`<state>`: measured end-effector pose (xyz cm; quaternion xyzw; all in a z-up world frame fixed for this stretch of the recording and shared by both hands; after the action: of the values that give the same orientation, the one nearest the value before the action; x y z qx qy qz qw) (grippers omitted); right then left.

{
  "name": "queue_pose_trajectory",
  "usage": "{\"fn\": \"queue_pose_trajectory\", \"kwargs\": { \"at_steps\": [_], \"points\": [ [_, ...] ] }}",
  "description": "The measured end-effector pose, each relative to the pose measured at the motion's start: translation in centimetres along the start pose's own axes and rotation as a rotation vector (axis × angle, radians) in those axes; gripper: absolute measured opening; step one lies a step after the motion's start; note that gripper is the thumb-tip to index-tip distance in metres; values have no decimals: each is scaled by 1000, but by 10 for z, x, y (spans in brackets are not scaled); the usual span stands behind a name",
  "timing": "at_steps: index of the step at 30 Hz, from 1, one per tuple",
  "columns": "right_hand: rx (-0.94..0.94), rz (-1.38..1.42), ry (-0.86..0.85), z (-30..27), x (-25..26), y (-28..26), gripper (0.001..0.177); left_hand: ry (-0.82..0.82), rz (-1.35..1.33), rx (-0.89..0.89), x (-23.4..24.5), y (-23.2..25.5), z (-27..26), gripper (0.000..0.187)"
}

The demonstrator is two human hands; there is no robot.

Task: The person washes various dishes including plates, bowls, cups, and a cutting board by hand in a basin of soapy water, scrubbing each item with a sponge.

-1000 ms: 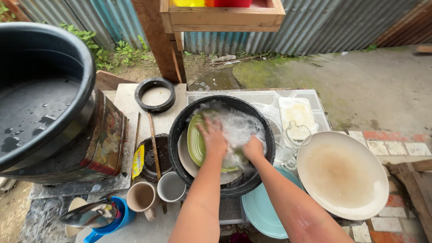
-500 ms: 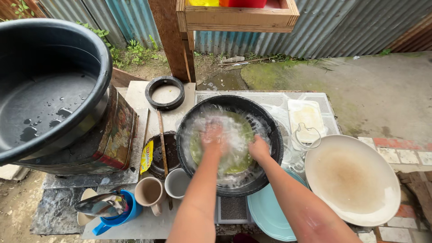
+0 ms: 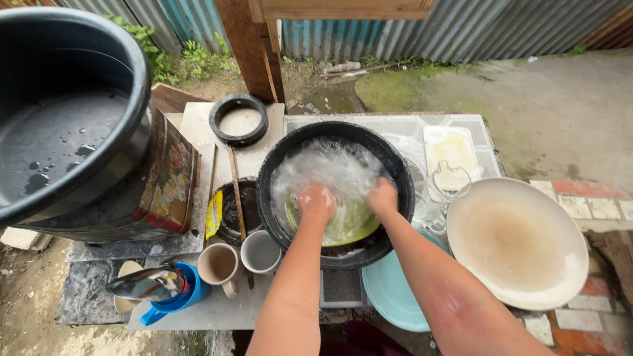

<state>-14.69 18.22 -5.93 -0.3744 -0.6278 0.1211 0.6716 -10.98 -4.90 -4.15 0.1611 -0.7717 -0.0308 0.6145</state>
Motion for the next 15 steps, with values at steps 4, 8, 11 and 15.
{"fn": "queue_pose_trajectory", "kwargs": {
  "at_steps": [4,8,11,15],
  "points": [
    [11,3,24,0,1,-5,43,34,-70,-124,25,8,-13,48],
    [11,-34,3,2,-2,-3,41,82,-223,-123,61,1,-36,53],
    [81,24,72,2,0,-6,46,-18,-145,96,81,-8,-37,50],
    [-42,0,25,-4,3,-10,43,-85,-67,121,97,3,-52,60]
  ]
}}
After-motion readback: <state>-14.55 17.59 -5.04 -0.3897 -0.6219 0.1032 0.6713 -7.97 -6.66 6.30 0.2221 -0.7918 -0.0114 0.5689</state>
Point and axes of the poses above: each hand's wrist, its own z-axis towards the middle knuckle, its own x-axis out of the back of the hand, y = z × x, the point moved 6 cm from there along z, towards the middle knuckle, and after that the axes turned 8 degrees about y, right-handed, at the moved point
